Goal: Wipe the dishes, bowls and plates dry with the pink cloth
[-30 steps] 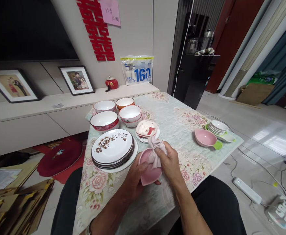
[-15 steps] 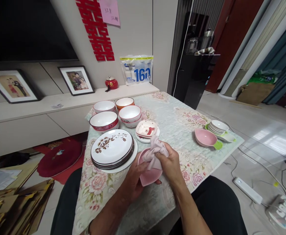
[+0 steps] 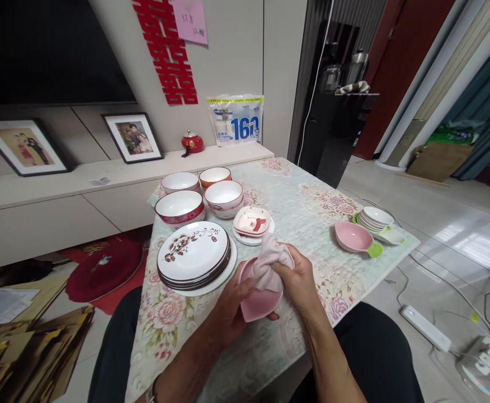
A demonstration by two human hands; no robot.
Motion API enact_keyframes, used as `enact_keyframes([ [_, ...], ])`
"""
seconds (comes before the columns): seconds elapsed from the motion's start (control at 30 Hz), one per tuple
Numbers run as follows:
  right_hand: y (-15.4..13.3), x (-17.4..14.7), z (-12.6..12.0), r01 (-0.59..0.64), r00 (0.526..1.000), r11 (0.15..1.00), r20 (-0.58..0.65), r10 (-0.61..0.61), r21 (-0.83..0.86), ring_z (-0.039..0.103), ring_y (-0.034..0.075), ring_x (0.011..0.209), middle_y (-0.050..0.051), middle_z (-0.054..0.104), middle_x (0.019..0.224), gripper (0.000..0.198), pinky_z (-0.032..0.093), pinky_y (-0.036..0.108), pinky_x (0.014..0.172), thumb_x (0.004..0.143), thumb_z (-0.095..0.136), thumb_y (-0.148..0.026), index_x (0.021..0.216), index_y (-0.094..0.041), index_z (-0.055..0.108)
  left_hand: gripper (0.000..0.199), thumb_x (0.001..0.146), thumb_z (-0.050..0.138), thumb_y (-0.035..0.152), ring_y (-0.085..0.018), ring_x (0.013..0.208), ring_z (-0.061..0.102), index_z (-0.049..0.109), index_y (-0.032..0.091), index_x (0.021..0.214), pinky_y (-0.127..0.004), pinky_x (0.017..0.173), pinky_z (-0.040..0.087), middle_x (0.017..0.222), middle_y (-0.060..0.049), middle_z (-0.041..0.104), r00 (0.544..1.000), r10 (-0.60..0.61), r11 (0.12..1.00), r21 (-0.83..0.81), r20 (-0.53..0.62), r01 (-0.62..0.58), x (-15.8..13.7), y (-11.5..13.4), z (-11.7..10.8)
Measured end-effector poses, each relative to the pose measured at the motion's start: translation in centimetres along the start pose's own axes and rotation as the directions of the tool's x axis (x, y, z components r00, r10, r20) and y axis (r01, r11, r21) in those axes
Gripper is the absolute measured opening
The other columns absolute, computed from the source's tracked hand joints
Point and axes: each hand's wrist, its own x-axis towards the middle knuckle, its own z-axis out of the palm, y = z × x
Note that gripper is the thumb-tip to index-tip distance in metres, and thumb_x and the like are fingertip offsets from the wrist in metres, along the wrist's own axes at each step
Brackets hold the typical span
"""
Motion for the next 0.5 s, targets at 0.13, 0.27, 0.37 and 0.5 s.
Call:
enact_keyframes([
  [0.13,0.82,0.43,0.25,0.046,0.991,0.998,-0.125,-0.05,-0.035,0.058,0.017,0.068,0.0,0.071,0.078,0.026,0.045,0.027,0.061,0.072,0.079,-0.038,0.088,-0.019,0.072,0.047,0.091,0.062,0.048,-0.028,0.104,0.061,0.056,0.024,0.131,-0.038,0.067,0.063,0.131,-0.014,0.058,0.999,-0.036,0.998,-0.052,0.04,0.038,-0.12,-0.37,-0.12],
  [0.27,0.79,0.65,0.66,0.031,0.975,0.996,-0.216,-0.048,-0.083,0.057,0.018,0.068,0.002,0.07,0.078,0.027,0.044,0.028,0.059,0.077,0.073,-0.043,0.087,-0.019,0.07,0.045,0.092,0.06,0.051,-0.027,0.101,0.062,0.057,0.025,0.129,-0.036,0.068,0.061,0.127,-0.012,0.06,0.998,-0.057,0.995,-0.079,0.03,0.059,-0.3,-0.53,-0.26],
  [0.37,0.27,0.41,0.81,0.012,0.992,0.995,-0.122,-0.024,-0.101,0.058,0.018,0.068,0.002,0.071,0.081,0.029,0.045,0.028,0.06,0.078,0.072,-0.043,0.092,-0.018,0.07,0.048,0.09,0.063,0.051,-0.027,0.104,0.061,0.056,0.026,0.131,-0.037,0.07,0.062,0.129,-0.011,0.059,0.999,-0.039,0.998,-0.056,-0.006,0.039,-0.19,-0.46,-0.26],
  [0.5,0.13,0.04,0.84,0.032,0.993,0.974,0.117,-0.006,-0.224,0.065,0.02,0.079,0.003,0.075,0.102,0.05,0.05,0.03,0.068,0.076,0.07,-0.025,0.126,-0.021,0.066,0.042,0.091,0.063,0.049,-0.026,0.104,0.061,0.056,0.03,0.128,-0.038,0.068,0.062,0.13,-0.009,0.058,0.993,0.002,1.0,-0.023,-0.119,-0.004,0.09,-0.33,0.0],
])
